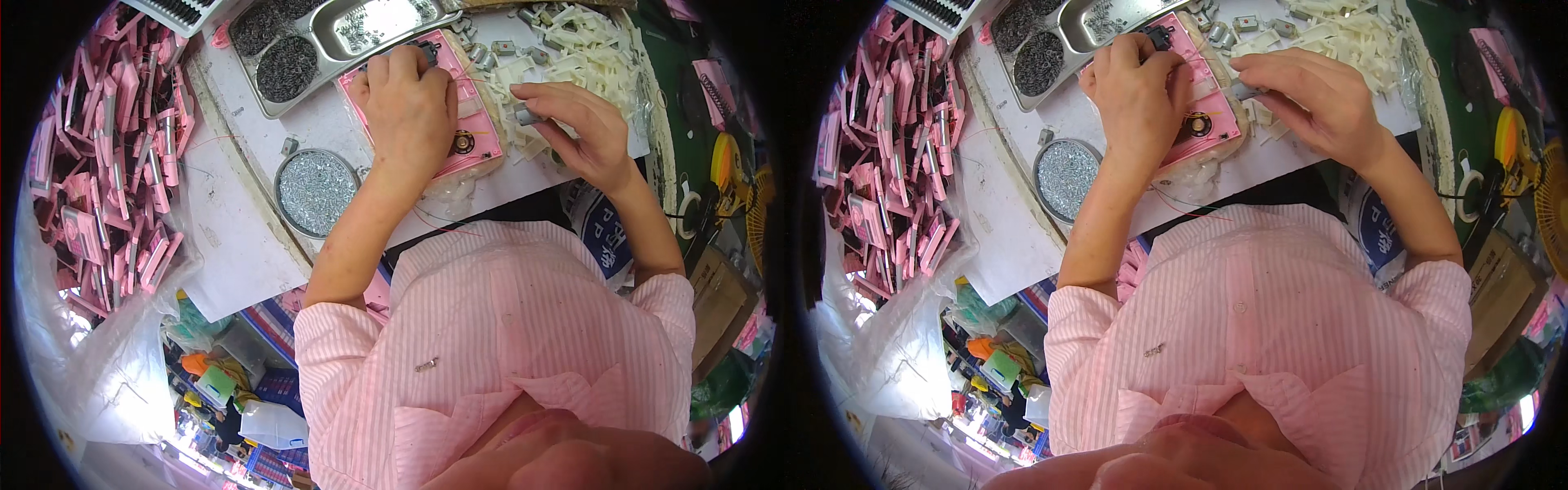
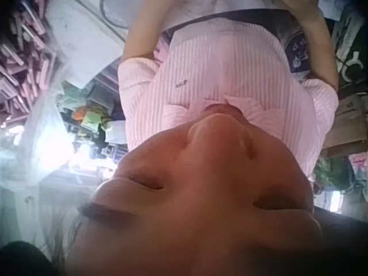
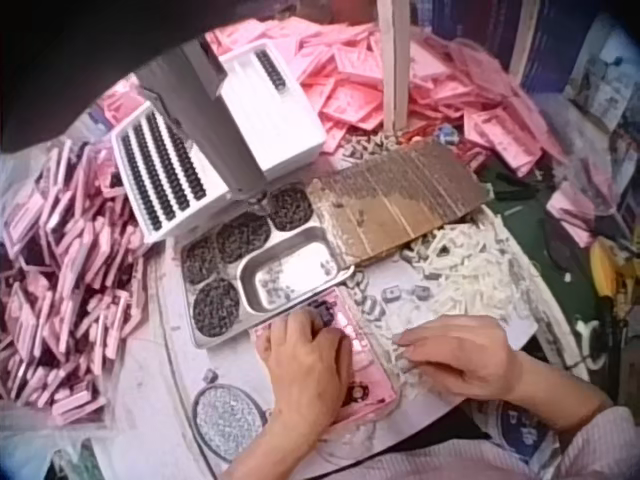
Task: Assembling a toy calculator by soldering wires to a circuit board and securing the plastic casing with screws using an electric screwdriver.
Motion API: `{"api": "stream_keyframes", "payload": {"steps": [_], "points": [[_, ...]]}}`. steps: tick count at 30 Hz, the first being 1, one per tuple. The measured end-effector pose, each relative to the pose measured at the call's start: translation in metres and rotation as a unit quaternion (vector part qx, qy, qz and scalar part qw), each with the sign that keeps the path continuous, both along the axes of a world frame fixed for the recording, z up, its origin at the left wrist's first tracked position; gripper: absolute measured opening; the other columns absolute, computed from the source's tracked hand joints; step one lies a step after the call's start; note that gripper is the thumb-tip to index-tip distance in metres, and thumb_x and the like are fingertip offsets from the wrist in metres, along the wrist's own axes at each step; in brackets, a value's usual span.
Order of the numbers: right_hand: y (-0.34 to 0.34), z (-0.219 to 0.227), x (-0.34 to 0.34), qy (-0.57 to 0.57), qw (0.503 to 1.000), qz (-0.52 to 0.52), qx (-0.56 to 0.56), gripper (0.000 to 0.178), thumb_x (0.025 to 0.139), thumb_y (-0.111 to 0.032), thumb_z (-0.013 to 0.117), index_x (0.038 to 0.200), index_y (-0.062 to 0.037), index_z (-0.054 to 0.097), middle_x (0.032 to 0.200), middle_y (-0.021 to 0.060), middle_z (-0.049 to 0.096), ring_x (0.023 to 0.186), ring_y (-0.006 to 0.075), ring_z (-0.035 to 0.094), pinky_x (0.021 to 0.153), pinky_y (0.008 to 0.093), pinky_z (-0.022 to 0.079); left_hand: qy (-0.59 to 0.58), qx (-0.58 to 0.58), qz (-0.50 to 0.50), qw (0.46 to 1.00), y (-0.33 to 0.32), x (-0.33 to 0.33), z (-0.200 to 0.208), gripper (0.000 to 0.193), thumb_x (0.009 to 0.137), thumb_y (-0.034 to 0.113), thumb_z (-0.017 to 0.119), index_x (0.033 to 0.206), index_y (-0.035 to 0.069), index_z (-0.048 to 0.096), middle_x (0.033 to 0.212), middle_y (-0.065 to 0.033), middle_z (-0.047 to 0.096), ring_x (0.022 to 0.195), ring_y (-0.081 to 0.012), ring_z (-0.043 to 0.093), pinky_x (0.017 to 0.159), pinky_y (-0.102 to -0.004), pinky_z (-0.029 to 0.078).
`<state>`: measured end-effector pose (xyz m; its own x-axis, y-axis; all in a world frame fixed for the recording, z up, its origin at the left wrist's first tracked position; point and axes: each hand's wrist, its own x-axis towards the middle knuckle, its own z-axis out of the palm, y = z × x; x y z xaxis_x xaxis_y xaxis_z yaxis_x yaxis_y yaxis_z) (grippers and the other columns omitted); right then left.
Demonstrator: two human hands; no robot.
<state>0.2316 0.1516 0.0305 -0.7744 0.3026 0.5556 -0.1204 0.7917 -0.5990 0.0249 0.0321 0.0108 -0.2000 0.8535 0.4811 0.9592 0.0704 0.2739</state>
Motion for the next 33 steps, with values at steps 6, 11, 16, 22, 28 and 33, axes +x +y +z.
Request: {"api": "stream_keyframes", "payload": {"steps": [6,11,16,22,28,33], "points": [[0.002,-0.013,-0.014,0.038,0.999,0.024,0.024,0.037,0.077,0.003,0.077,0.111,-0.0033,0.065,0.115,0.0139,0.073,0.097,0.0305,0.072,0.081,0.0359,0.059,-0.136,0.058,0.0,0.989,-0.041,-0.017,-0.009,0.01,0.085,0.008,0.072,0.094,0.007,0.07,0.102,-0.0081,0.066,0.096,-0.0277,0.06,0.087,-0.0408,0.043],[0.003,-0.015,-0.057,-0.022,0.999,-0.039,0.016,0.026,0.078,-0.001,0.077,0.102,-0.0055,0.069,0.099,0.0109,0.073,0.095,0.0261,0.07,0.083,0.0356,0.056,-0.273,0.094,0.035,0.957,-0.054,-0.019,-0.021,0.004,0.09,0.002,0.066,0.094,0.003,0.068,0.096,-0.0111,0.069,0.092,-0.0263,0.064,0.085,-0.0335,0.049],[0.012,-0.019,-0.077,-0.147,0.988,-0.041,0.036,0.026,0.081,-0.015,0.078,0.105,-0.0076,0.071,0.137,0.0061,0.063,0.134,0.0322,0.046,0.112,0.0431,0.038,-0.227,0.1,0.042,0.968,-0.049,-0.02,-0.014,0.004,0.09,0.003,0.067,0.093,0.003,0.07,0.09,-0.0087,0.07,0.085,-0.0239,0.064,0.082,-0.0335,0.049],[0.01,-0.007,-0.08,-0.216,0.964,-0.048,0.15,0.022,0.082,-0.018,0.077,0.101,-0.0077,0.073,0.14,0.0071,0.06,0.134,0.0343,0.045,0.112,0.044,0.039,-0.249,0.087,0.02,0.965,-0.042,-0.027,-0.009,0.006,0.088,0.004,0.07,0.093,0.003,0.072,0.088,-0.0081,0.071,0.08,-0.0224,0.065,0.074,-0.0317,0.05],[0.007,0.019,-0.084,-0.235,0.943,-0.043,0.23,0.022,0.081,-0.015,0.076,0.101,-0.0067,0.072,0.132,0.0104,0.062,0.127,0.0345,0.049,0.106,0.0444,0.043,-0.273,0.1,-0.02,0.957,-0.03,-0.038,-0.007,0.009,0.087,0.004,0.072,0.096,0.002,0.073,0.086,-0.0088,0.071,0.077,-0.0203,0.065,0.073,-0.0301,0.051],[-0.014,0.021,-0.102,-0.143,0.986,-0.006,0.085,0.018,0.075,-0.013,0.077,0.088,-0.0011,0.072,0.125,0.0215,0.062,0.124,0.0473,0.046,0.105,0.0518,0.042,-0.27,0.07,-0.035,0.96,-0.027,-0.039,-0.002,0.011,0.086,0.005,0.074,0.097,0.002,0.074,0.086,-0.0087,0.07,0.077,-0.0174,0.065,0.072,-0.0285,0.051]]}}
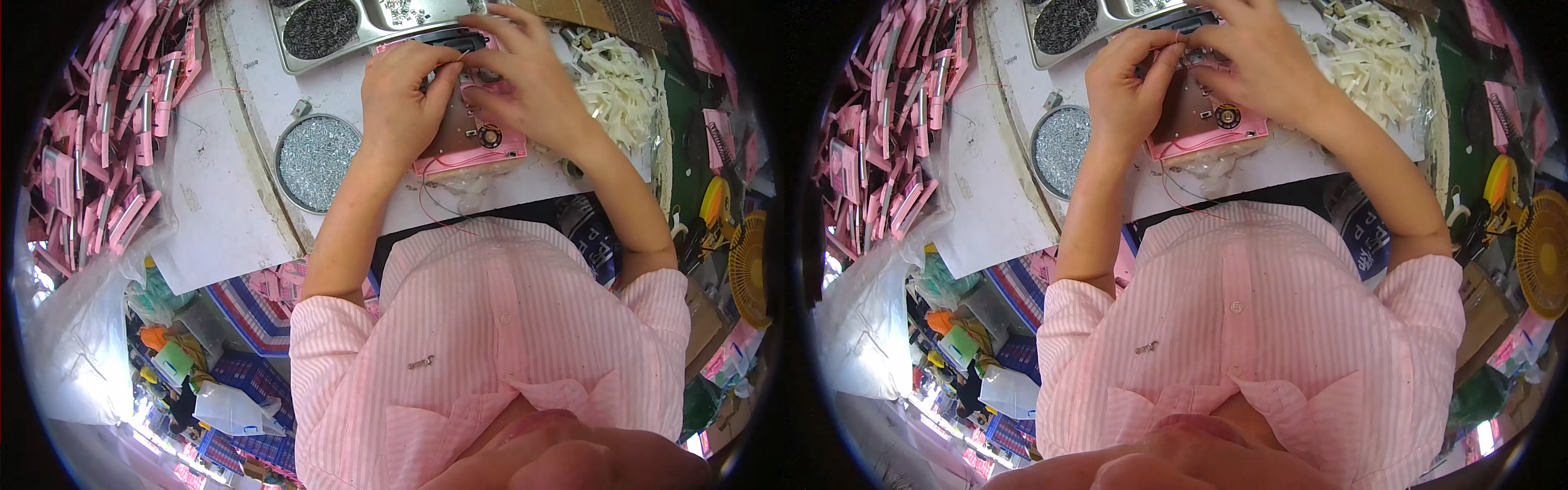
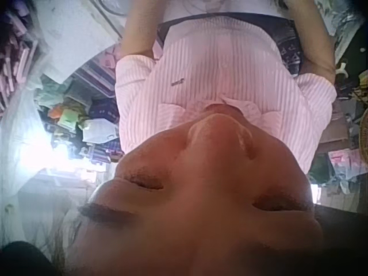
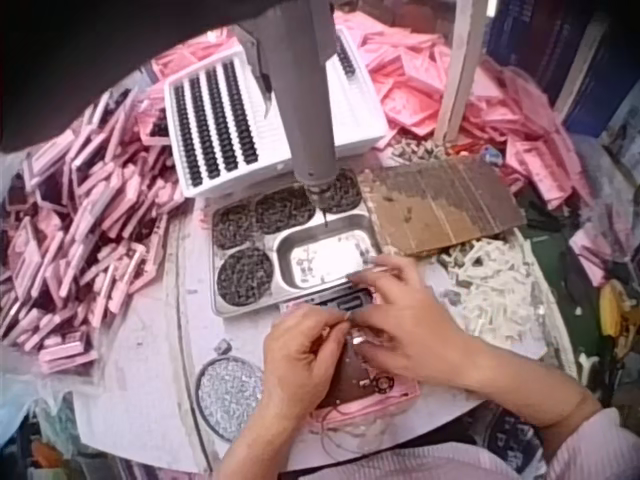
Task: Assembling a toy calculator by soldering wires to a circuit board and securing the plastic casing with screws using an electric screwdriver.
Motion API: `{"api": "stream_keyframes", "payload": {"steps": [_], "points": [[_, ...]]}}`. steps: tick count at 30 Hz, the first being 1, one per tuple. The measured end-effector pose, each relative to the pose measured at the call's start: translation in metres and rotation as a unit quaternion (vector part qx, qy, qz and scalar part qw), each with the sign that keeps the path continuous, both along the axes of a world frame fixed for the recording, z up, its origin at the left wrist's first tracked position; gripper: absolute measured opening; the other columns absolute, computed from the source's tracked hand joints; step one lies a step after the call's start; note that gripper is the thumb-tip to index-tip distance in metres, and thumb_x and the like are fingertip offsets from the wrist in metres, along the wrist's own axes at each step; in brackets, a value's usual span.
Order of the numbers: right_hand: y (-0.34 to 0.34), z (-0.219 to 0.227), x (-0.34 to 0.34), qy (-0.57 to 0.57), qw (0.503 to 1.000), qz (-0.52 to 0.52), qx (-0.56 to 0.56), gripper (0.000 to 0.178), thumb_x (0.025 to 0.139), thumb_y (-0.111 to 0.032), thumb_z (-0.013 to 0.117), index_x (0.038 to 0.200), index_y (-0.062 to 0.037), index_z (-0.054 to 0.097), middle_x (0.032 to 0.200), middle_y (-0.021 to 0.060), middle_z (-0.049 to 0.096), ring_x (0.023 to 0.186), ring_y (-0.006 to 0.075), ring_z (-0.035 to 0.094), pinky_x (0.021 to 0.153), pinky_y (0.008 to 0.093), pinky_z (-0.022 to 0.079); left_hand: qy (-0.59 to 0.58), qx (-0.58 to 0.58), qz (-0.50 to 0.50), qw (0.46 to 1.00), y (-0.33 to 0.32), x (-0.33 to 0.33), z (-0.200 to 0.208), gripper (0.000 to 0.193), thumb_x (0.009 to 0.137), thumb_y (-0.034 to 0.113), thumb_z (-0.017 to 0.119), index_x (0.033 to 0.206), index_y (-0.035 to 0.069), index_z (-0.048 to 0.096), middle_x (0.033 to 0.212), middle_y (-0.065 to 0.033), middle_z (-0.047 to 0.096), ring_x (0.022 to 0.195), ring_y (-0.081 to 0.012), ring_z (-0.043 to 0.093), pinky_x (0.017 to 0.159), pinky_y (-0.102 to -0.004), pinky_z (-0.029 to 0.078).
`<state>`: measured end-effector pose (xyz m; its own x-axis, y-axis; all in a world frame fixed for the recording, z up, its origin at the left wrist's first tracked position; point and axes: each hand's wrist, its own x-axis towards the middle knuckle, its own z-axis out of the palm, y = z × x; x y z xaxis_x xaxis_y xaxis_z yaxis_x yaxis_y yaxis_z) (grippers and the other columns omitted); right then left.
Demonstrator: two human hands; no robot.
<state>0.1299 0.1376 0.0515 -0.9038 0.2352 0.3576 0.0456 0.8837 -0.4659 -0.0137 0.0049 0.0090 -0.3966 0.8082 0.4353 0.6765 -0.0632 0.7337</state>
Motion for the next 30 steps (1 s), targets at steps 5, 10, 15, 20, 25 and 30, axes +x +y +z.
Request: {"api": "stream_keyframes", "payload": {"steps": [5,10,15,20,25,30], "points": [[0.001,-0.027,-0.009,0.051,0.999,-0.004,0.017,0.017,0.077,-0.013,0.076,0.09,-0.0023,0.073,0.12,0.0188,0.065,0.12,0.0411,0.052,0.102,0.0485,0.045,-0.039,0.004,0.018,0.999,-0.005,0.0,0.001,0.02,0.085,0.006,0.076,0.104,0.005,0.073,0.082,-0.0062,0.067,0.072,-0.0178,0.062,0.064,-0.0281,0.049],[0.006,-0.035,0.002,0.064,0.998,-0.02,-0.003,0.019,0.077,-0.011,0.077,0.096,-0.0086,0.073,0.134,0.0082,0.062,0.128,0.0315,0.05,0.107,0.043,0.041,0.158,-0.05,0.021,0.986,-0.036,0.023,0.004,0.033,0.085,0.007,0.074,0.117,0.014,0.068,0.083,-0.0011,0.064,0.076,-0.02,0.059,0.076,-0.0361,0.045],[0.004,-0.029,0.019,0.078,0.996,-0.038,-0.033,0.018,0.075,-0.005,0.077,0.092,-0.006,0.071,0.108,0.0067,0.068,0.106,0.0272,0.058,0.093,0.038,0.046,0.186,-0.139,0.174,0.957,-0.044,0.019,-0.009,0.043,0.083,0.007,0.073,0.124,0.012,0.061,0.09,0.001,0.064,0.092,-0.0223,0.059,0.09,-0.0447,0.036],[0.001,-0.033,0.035,0.065,0.977,-0.015,-0.201,0.018,0.076,-0.003,0.076,0.094,-0.006,0.072,0.085,0.0076,0.066,0.083,0.022,0.062,0.075,0.0328,0.049,0.175,-0.001,0.163,0.971,-0.022,0.036,0.021,0.05,0.085,0.005,0.069,0.133,0.005,0.056,0.097,-0.0074,0.067,0.093,-0.0255,0.06,0.09,-0.0436,0.042],[0.0,-0.034,0.037,0.093,0.972,0.019,-0.216,0.02,0.074,-0.002,0.075,0.094,-0.0055,0.072,0.086,0.0076,0.065,0.086,0.0224,0.062,0.077,0.0325,0.049,-0.076,-0.105,-0.047,0.99,-0.012,0.044,0.02,0.031,0.092,0.001,0.063,0.123,-0.001,0.063,0.097,-0.0128,0.07,0.079,-0.0194,0.068,0.067,-0.0288,0.055],[0.01,-0.038,0.049,0.13,0.987,0.046,-0.086,0.023,0.073,0.001,0.075,0.094,-0.006,0.071,0.094,0.0067,0.068,0.096,0.0265,0.063,0.082,0.0354,0.052,-0.269,-0.212,-0.135,0.93,0.0,0.022,0.015,0.018,0.095,0.007,0.066,0.11,-0.004,0.068,0.091,-0.0072,0.072,0.083,-0.0109,0.07,0.072,-0.0259,0.057]]}}
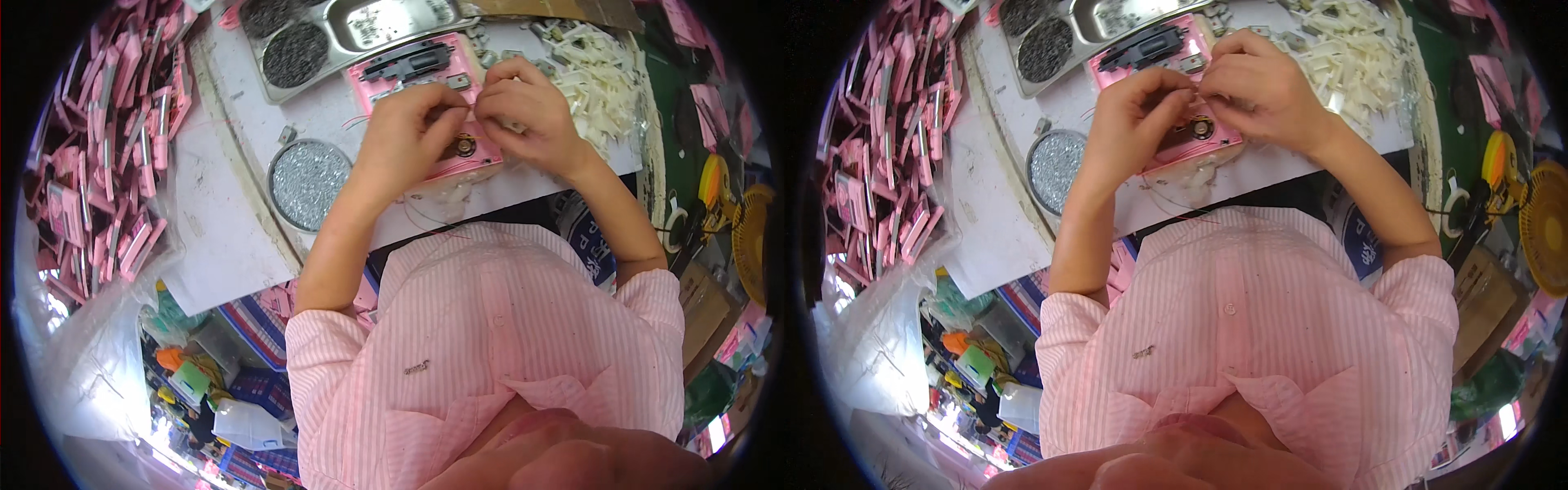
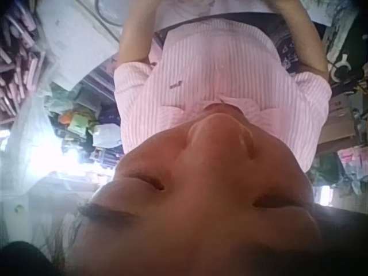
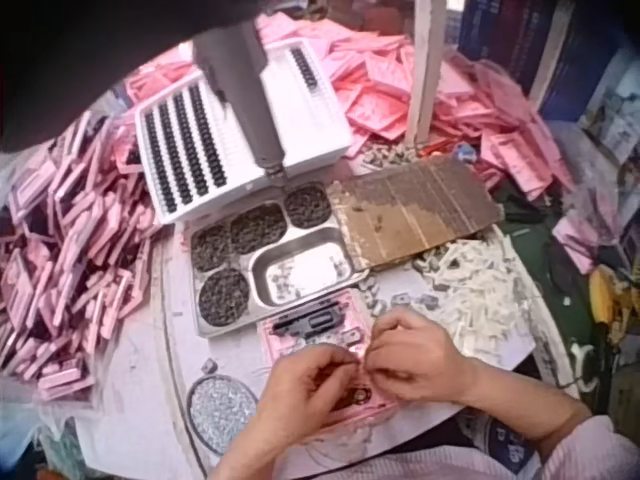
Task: Assembling a toy calculator by soldering wires to a circuit board and securing the plastic casing with screws using an electric screwdriver.
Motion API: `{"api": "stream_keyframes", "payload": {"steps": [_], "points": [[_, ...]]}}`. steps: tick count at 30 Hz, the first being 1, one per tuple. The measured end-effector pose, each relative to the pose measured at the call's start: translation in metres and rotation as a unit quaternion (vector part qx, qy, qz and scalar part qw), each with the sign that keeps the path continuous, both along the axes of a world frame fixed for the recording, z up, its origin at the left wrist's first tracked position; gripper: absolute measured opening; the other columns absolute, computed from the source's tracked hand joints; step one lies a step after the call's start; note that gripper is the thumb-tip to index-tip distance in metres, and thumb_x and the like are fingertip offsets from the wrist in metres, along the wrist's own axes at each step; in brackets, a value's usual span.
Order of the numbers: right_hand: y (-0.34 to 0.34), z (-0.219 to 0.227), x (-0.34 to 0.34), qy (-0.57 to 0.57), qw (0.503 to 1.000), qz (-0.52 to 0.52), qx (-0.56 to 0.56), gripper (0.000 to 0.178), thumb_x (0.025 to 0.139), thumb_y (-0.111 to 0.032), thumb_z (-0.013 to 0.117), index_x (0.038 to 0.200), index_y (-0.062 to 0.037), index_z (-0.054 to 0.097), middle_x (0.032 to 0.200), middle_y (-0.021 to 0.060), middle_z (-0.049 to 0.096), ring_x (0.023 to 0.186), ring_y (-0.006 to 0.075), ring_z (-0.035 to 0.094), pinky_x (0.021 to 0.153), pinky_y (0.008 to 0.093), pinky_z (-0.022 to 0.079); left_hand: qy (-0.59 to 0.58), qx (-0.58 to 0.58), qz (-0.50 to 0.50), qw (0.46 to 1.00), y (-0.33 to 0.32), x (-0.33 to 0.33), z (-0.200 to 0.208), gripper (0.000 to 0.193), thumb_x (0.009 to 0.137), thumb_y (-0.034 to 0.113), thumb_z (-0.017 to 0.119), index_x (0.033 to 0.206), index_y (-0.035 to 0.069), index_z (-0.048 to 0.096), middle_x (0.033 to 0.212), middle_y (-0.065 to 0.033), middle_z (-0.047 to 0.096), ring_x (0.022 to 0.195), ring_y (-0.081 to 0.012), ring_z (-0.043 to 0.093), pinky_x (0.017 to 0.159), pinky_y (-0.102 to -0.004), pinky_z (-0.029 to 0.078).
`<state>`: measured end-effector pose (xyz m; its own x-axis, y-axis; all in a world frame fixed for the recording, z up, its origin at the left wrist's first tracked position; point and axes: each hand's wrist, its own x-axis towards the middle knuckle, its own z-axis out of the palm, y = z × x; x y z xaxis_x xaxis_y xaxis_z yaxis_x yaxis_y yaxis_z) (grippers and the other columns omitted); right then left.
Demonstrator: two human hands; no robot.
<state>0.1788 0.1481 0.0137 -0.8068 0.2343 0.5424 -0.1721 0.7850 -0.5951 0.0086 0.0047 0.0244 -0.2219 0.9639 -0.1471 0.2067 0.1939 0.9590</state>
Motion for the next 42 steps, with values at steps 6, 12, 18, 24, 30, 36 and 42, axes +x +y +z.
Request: {"api": "stream_keyframes", "payload": {"steps": [6,12,18,24,30,36,42], "points": [[0.035,0.009,0.091,0.029,0.962,-0.252,-0.104,0.012,0.085,-0.003,0.073,0.096,-0.0043,0.071,0.092,0.0038,0.069,0.086,0.0195,0.064,0.078,0.0294,0.051,0.146,0.077,0.089,0.982,-0.004,0.004,0.006,0.009,0.09,0.005,0.069,0.096,-0.001,0.072,0.083,-0.0112,0.069,0.067,-0.017,0.065,0.065,-0.0285,0.052],[0.118,0.006,0.272,0.231,0.694,-0.427,-0.532,0.011,0.096,-0.014,0.069,0.092,-0.0048,0.064,0.079,0.0034,0.061,0.065,0.0121,0.054,0.054,0.0266,0.041,0.214,0.147,0.109,0.96,-0.001,0.016,0.006,0.006,0.088,0.002,0.071,0.095,0.001,0.072,0.081,-0.0098,0.067,0.066,-0.0178,0.063,0.063,-0.0289,0.05],[0.148,0.003,0.301,0.256,0.685,-0.627,-0.267,0.009,0.091,-0.01,0.075,0.092,-0.0056,0.067,0.076,0.0015,0.063,0.061,0.0092,0.054,0.051,0.0248,0.042,0.24,0.145,0.118,0.953,0.002,0.015,0.009,0.007,0.084,0.004,0.073,0.09,0.003,0.072,0.077,-0.0093,0.065,0.065,-0.0219,0.06,0.063,-0.0333,0.048],[0.108,0.016,0.389,0.359,0.754,-0.341,-0.431,0.014,0.089,-0.009,0.057,0.076,-0.0044,0.053,0.07,0.0027,0.051,0.06,0.0102,0.046,0.055,0.0246,0.04,0.346,0.199,0.164,0.902,0.008,0.004,-0.014,0.01,0.073,0.01,0.079,0.082,0.01,0.075,0.092,-0.003,0.063,0.089,-0.0247,0.056,0.079,-0.0389,0.041],[0.0,-0.001,0.173,0.169,0.82,-0.338,-0.431,0.019,0.09,-0.005,0.067,0.107,0.0018,0.064,0.089,0.0054,0.063,0.074,0.008,0.054,0.064,0.0223,0.043,0.378,0.148,0.157,0.9,0.016,0.011,-0.02,0.011,0.068,0.014,0.08,0.078,0.013,0.076,0.1,-0.0019,0.058,0.101,-0.0287,0.05,0.087,-0.043,0.035],[-0.027,0.0,0.08,0.016,0.911,-0.169,-0.377,0.023,0.087,-0.002,0.076,0.107,-0.0004,0.065,0.084,-0.001,0.063,0.07,0.0036,0.052,0.064,0.0196,0.04,0.386,0.135,0.158,0.899,0.019,0.014,-0.021,0.01,0.069,0.015,0.08,0.078,0.014,0.077,0.101,-0.0017,0.056,0.101,-0.029,0.048,0.085,-0.0446,0.034],[-0.027,-0.006,0.073,-0.01,0.933,-0.154,-0.325,0.023,0.087,-0.003,0.077,0.106,-0.0002,0.064,0.08,-0.0012,0.063,0.069,0.0031,0.051,0.062,0.0196,0.038,0.393,0.141,0.161,0.894,0.018,0.012,-0.023,0.009,0.069,0.015,0.079,0.077,0.014,0.076,0.1,-0.0016,0.056,0.101,-0.0288,0.048,0.085,-0.0448,0.033]]}}
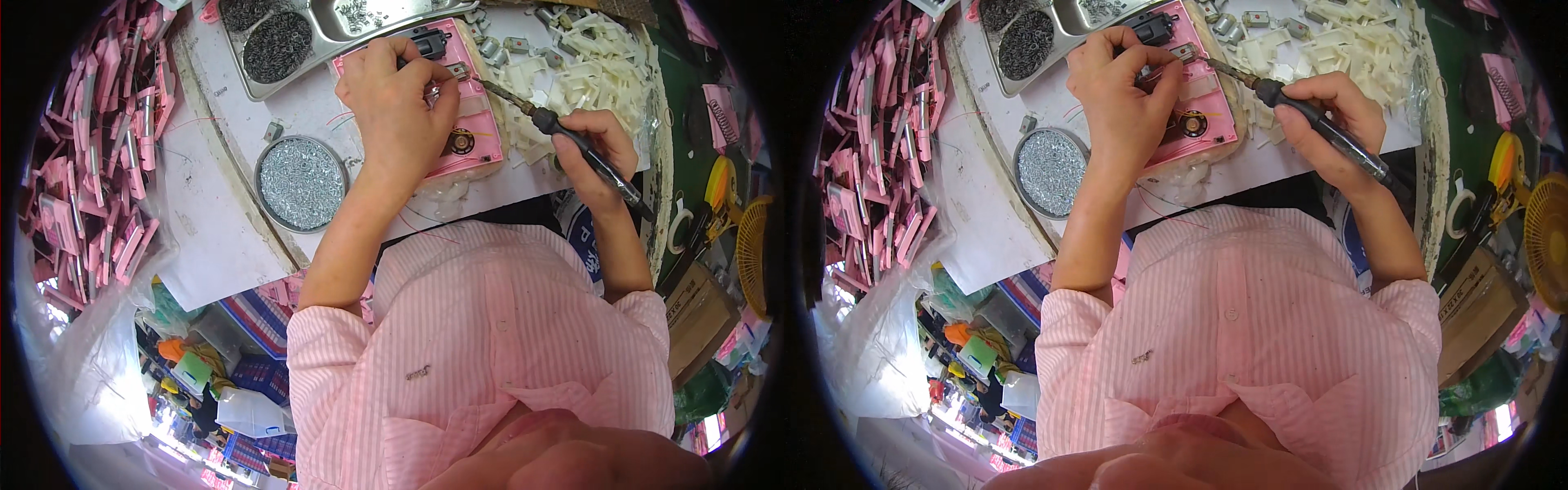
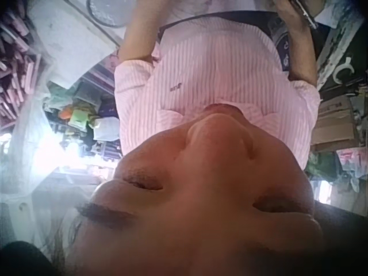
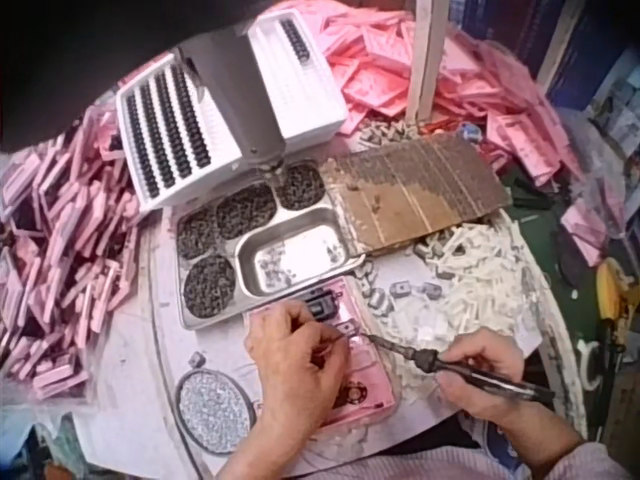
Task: Assembling a toy calculator by soldering wires to a circuit board and securing the plastic casing with screws using an electric screwdriver.
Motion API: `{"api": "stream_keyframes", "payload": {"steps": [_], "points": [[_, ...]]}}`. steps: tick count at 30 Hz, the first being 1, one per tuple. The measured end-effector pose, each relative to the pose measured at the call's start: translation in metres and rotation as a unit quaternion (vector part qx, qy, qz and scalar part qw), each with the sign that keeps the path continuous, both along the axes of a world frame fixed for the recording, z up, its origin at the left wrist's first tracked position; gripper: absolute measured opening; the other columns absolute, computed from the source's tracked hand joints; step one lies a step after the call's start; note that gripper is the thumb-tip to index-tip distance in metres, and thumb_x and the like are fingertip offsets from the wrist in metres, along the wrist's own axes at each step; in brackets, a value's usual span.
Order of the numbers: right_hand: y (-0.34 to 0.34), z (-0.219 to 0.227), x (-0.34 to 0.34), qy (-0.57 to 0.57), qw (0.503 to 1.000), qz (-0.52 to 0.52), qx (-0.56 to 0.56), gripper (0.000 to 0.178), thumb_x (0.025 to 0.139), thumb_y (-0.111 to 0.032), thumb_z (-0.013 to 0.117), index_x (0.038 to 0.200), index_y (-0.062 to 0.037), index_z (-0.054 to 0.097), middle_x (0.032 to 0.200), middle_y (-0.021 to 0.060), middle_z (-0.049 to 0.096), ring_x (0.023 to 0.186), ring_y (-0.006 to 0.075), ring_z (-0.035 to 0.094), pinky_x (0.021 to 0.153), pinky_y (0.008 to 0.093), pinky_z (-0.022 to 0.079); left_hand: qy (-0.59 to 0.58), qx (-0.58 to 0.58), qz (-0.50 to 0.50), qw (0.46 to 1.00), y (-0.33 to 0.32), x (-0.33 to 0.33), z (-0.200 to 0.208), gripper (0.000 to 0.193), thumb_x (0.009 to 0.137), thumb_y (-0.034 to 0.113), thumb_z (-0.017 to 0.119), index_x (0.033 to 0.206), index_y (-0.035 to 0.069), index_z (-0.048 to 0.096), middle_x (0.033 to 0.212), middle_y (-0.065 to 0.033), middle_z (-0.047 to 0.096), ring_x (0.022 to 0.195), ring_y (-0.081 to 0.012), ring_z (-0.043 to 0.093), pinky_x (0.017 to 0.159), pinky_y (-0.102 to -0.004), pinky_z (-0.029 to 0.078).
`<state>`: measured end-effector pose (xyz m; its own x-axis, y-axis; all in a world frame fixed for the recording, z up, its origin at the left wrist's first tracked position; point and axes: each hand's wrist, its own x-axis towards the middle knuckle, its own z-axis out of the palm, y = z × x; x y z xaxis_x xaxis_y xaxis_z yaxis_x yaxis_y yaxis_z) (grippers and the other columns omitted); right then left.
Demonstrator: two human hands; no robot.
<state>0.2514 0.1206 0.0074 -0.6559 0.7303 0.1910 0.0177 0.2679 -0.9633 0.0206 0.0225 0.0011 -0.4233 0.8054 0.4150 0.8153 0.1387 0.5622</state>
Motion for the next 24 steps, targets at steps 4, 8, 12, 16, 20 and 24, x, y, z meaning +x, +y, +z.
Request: {"api": "stream_keyframes", "payload": {"steps": [4,8,12,16,20,24], "points": [[-0.002,0.001,-0.002,-0.003,1.0,-0.004,-0.017,0.023,0.087,-0.004,0.077,0.106,0.0,0.064,0.079,-0.0015,0.062,0.069,0.0032,0.05,0.061,0.0195,0.037,0.006,0.002,-0.002,1.0,0.001,0.0,-0.001,0.008,0.069,0.014,0.079,0.077,0.014,0.075,0.1,-0.0015,0.056,0.1,-0.0287,0.048,0.084,-0.045,0.033],[-0.001,0.001,-0.005,0.0,1.0,-0.006,-0.007,0.023,0.088,-0.005,0.077,0.106,0.0002,0.065,0.079,-0.0016,0.062,0.069,0.0033,0.05,0.061,0.0193,0.037,0.007,0.006,-0.004,1.0,0.001,-0.001,-0.002,0.008,0.07,0.015,0.078,0.078,0.014,0.075,0.1,-0.0018,0.056,0.101,-0.0288,0.048,0.085,-0.0453,0.033],[-0.001,-0.002,-0.007,-0.004,1.0,-0.004,-0.003,0.023,0.087,-0.005,0.078,0.105,0.0003,0.065,0.079,-0.0013,0.062,0.068,0.0033,0.051,0.06,0.0199,0.038,0.011,0.004,-0.002,1.0,0.001,-0.001,-0.001,0.008,0.07,0.014,0.078,0.077,0.013,0.075,0.1,-0.002,0.056,0.1,-0.0289,0.048,0.085,-0.0455,0.033],[0.004,-0.008,-0.008,0.005,0.992,0.014,0.123,0.024,0.083,-0.004,0.08,0.103,-0.0005,0.066,0.073,0.0026,0.062,0.062,0.0081,0.054,0.055,0.0231,0.04,0.018,0.001,0.0,1.0,0.001,0.0,-0.002,0.007,0.07,0.014,0.078,0.076,0.013,0.074,0.1,-0.002,0.056,0.1,-0.0289,0.049,0.085,-0.0454,0.033],[0.012,-0.003,-0.012,0.034,0.955,0.065,0.289,0.03,0.074,0.002,0.081,0.101,-0.0001,0.067,0.065,0.0076,0.059,0.052,0.0196,0.055,0.048,0.0279,0.041,0.022,-0.017,0.01,1.0,0.001,0.001,0.003,0.011,0.07,0.016,0.08,0.08,0.014,0.077,0.1,-0.0019,0.057,0.102,-0.028,0.051,0.09,-0.0434,0.035],[0.009,-0.007,-0.008,0.042,0.96,0.06,0.271,0.025,0.079,0.002,0.077,0.101,0.0023,0.065,0.067,0.009,0.059,0.054,0.0182,0.053,0.05,0.0295,0.039,0.031,-0.011,0.012,0.999,0.001,0.001,0.001,0.011,0.069,0.016,0.08,0.08,0.014,0.077,0.1,-0.0019,0.058,0.102,-0.028,0.051,0.089,-0.0435,0.036]]}}
